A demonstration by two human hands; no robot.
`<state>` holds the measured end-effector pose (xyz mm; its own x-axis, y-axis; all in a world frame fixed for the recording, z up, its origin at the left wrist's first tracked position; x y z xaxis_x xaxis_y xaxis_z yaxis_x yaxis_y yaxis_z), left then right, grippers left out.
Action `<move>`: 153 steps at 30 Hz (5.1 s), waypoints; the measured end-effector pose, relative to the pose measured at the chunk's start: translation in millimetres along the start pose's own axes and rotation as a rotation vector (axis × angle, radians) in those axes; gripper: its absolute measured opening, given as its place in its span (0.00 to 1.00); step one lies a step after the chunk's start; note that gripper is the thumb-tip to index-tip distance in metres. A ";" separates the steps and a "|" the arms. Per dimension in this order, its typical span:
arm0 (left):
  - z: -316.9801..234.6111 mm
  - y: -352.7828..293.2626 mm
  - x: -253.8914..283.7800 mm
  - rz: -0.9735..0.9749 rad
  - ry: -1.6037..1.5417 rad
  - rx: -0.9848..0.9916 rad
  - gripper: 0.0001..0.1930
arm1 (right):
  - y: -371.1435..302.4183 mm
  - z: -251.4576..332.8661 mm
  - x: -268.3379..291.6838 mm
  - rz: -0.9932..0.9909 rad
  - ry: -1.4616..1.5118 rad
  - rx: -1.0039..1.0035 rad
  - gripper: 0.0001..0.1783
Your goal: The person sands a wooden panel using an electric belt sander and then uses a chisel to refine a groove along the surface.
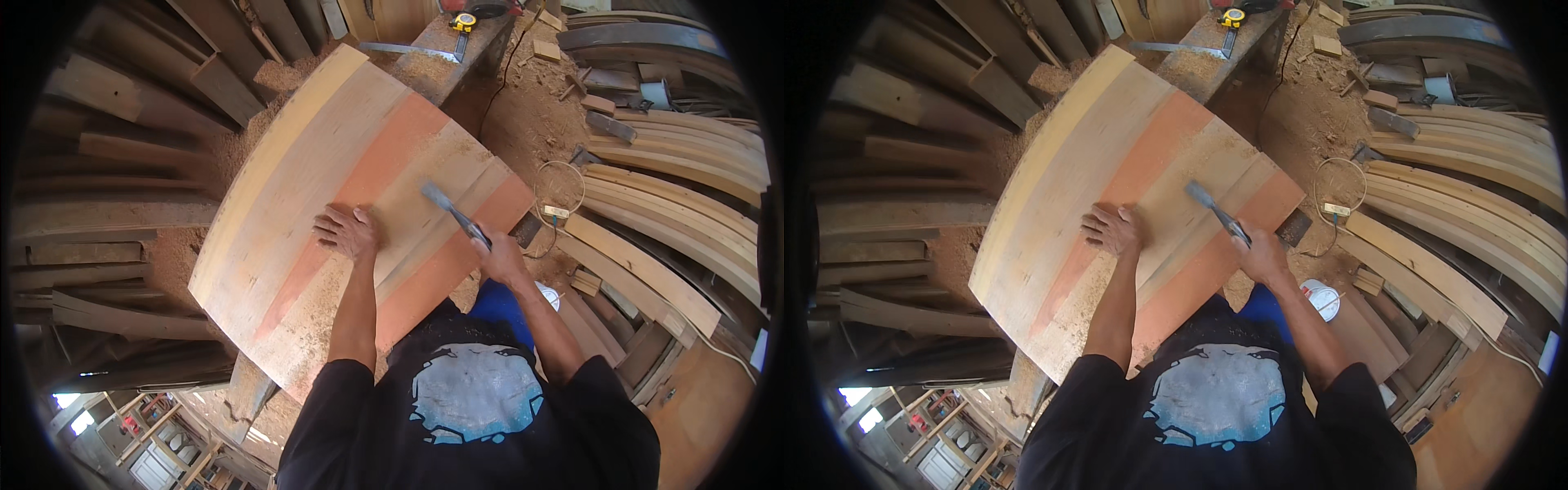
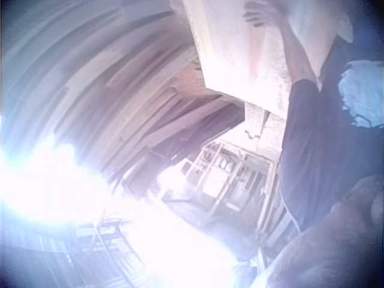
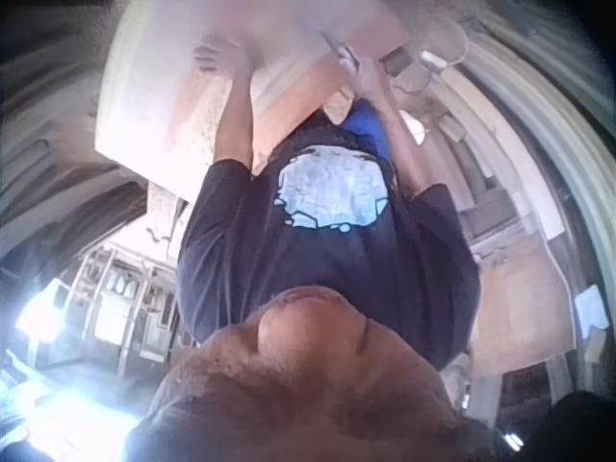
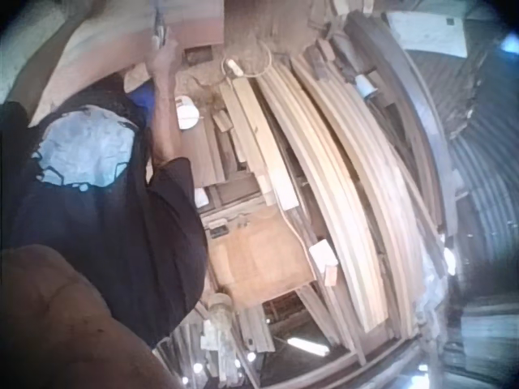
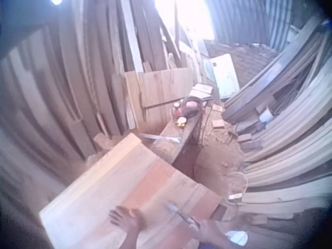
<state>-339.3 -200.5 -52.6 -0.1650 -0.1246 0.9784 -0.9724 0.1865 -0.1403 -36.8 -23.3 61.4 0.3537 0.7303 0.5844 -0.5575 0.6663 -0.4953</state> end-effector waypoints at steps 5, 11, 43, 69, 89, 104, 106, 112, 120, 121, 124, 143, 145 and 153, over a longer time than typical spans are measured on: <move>21.1 -7.3 -6.8 -0.017 0.034 0.050 0.45 | -59.1 -33.9 16.5 0.059 -0.026 -0.014 0.21; 10.2 -2.1 -9.2 0.013 0.041 0.076 0.45 | -51.9 -47.3 21.5 0.073 -0.053 0.013 0.23; 1.9 3.5 -2.6 0.029 0.023 0.056 0.45 | -23.0 -4.3 -11.7 0.051 -0.081 -0.039 0.18; 16.2 -3.7 -8.2 0.025 0.024 0.049 0.45 | -71.6 -28.3 -19.4 0.103 -0.085 -0.153 0.17; -56.0 -85.5 0.5 0.355 0.099 -0.698 0.59 | -75.2 -30.7 -0.9 0.119 0.339 -0.087 0.29; 31.9 10.4 2.1 0.008 0.041 -0.286 0.39 | -89.2 -12.5 -30.9 0.022 0.112 -0.068 0.26; 35.2 13.2 1.7 0.037 0.041 -0.264 0.39 | -97.7 -24.1 -24.2 0.018 0.099 -0.033 0.26; 30.7 11.1 0.7 -0.010 0.030 -0.280 0.40 | -86.2 -14.7 -35.7 -0.057 0.089 -0.019 0.22; 32.2 16.3 2.6 0.008 0.104 -0.276 0.39 | -91.6 -21.4 -41.3 0.036 0.071 -0.063 0.22; 35.5 11.5 -1.9 0.011 0.103 -0.278 0.39 | -80.9 -15.9 -48.3 0.073 0.029 -0.120 0.22; 19.0 12.8 -0.1 0.045 0.046 -0.309 0.39 | -32.8 -13.8 -66.1 -0.089 0.100 0.131 0.22; 30.2 13.3 -1.4 -0.004 0.044 -0.280 0.39 | -88.0 -10.9 -48.8 0.027 0.028 -0.104 0.24; 30.0 14.7 -1.4 -0.020 0.004 -0.296 0.39 | -84.3 -16.3 -46.6 0.018 0.040 -0.065 0.24; 38.9 10.7 -3.2 -0.007 0.037 -0.294 0.38 | -90.3 12.9 -46.9 0.048 0.082 -0.066 0.23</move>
<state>-355.7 -236.1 -63.1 -0.1476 -0.0926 0.9847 -0.8830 0.4609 -0.0890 -12.7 -119.6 87.0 0.3899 0.7697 0.5055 -0.5256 0.6368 -0.5642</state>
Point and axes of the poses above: each hand's wrist, its own y-axis towards the middle knuckle, its own x-axis out of the back of the hand, z = x × y, the point moved 7 cm from there along y, towards the middle knuckle, and after that the axes turned 1 degree about z, right-handed, at the moved point
